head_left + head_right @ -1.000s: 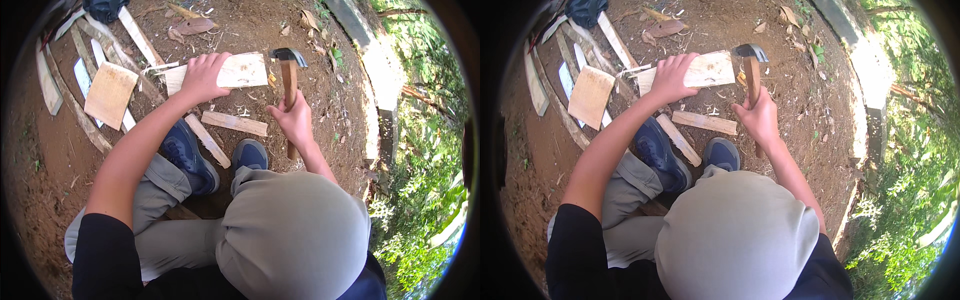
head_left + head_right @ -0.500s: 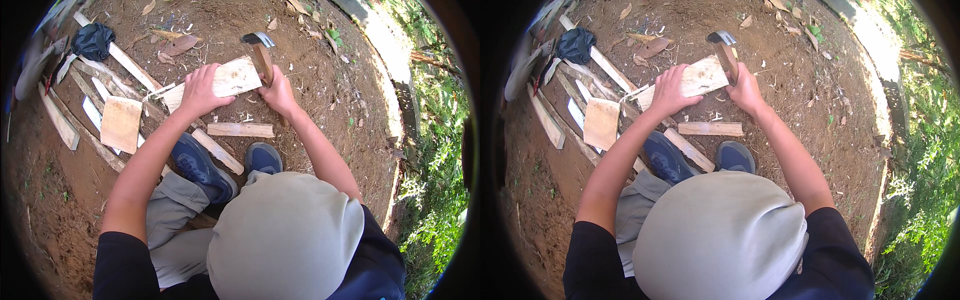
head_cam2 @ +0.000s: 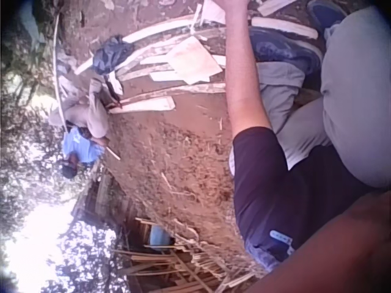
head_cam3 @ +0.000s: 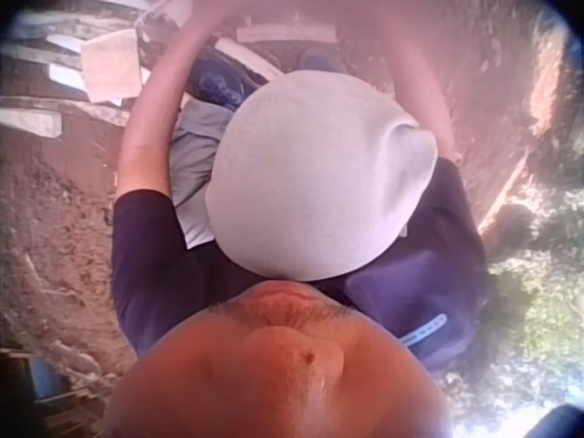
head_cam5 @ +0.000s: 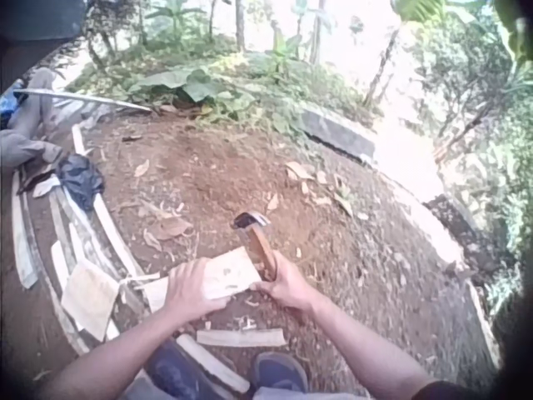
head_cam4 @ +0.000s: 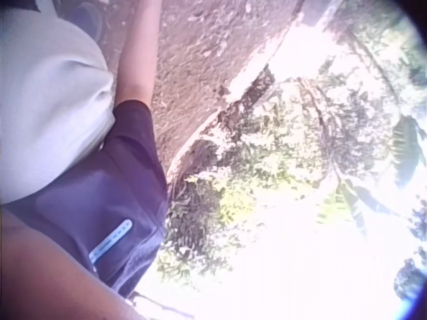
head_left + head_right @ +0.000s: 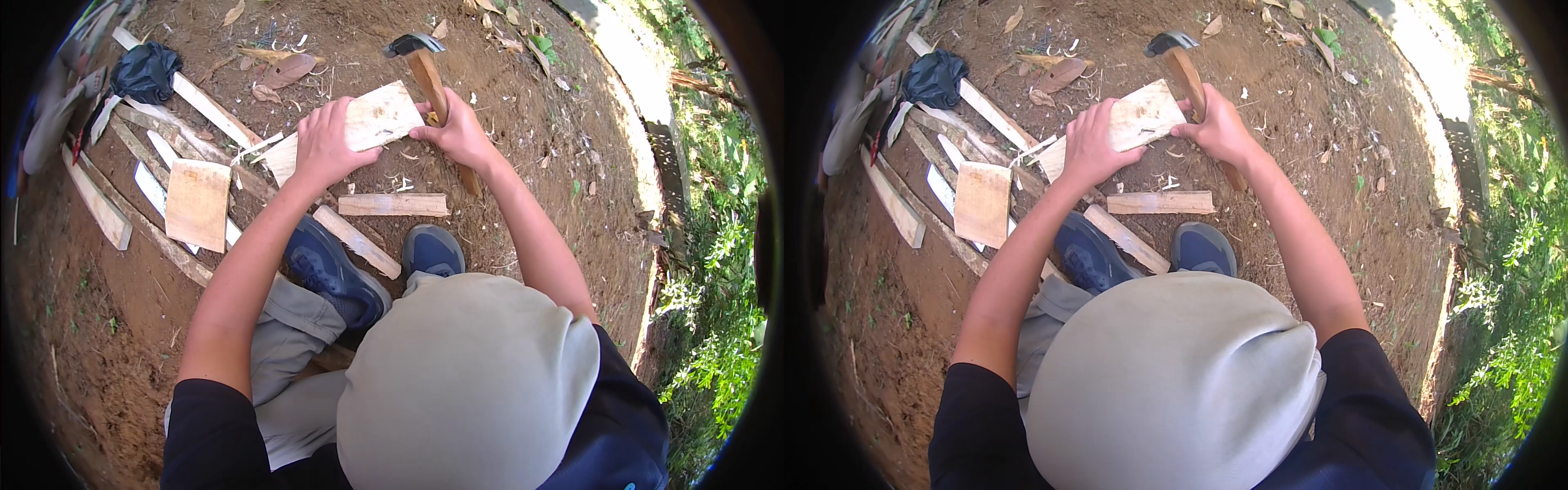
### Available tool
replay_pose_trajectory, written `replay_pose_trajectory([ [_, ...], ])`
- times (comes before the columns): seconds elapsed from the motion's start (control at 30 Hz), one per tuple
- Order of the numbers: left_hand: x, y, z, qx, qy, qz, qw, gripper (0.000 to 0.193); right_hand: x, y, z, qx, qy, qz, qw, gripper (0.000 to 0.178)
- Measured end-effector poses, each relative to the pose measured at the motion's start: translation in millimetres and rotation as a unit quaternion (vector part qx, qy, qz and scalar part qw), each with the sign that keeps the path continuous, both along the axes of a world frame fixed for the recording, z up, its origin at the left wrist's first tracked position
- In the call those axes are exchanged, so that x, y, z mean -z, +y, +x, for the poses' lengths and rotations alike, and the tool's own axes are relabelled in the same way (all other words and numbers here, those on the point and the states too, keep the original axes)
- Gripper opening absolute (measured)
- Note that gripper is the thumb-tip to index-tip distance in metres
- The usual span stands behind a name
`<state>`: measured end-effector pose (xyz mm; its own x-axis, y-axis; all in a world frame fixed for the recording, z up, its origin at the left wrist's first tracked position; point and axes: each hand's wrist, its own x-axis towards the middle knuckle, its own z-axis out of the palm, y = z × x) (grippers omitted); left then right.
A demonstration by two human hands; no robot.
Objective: The person holds a wooden board on their lap while sitting on the ground and hammers small nails into it, then hammers a smaller piece of wood onto the board.
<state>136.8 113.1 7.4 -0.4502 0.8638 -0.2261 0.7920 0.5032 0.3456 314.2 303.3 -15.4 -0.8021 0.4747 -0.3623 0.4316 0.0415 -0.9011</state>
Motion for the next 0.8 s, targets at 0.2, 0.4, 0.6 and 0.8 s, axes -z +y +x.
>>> replay_pose_trajectory([
  [0.2, 2, 1, -1, 0.005, -0.017, -0.008, 1.000, 0.107, 1, -2, 3, -0.002, -0.025, 0.008, 1.000, 0.057],
  [0.4, -4, -12, 0, -0.051, 0.015, 0.090, 0.994, 0.079, -3, -3, 5, 0.010, -0.014, -0.003, 1.000, 0.058],
  [0.6, -38, -24, -15, -0.082, -0.009, 0.042, 0.996, 0.048, -19, 3, 4, 0.024, 0.003, -0.007, 1.000, 0.060],
  [0.8, -64, 5, -15, -0.006, -0.030, -0.027, 0.999, 0.066, -17, 3, 12, 0.048, 0.050, 0.076, 0.995, 0.041],
])
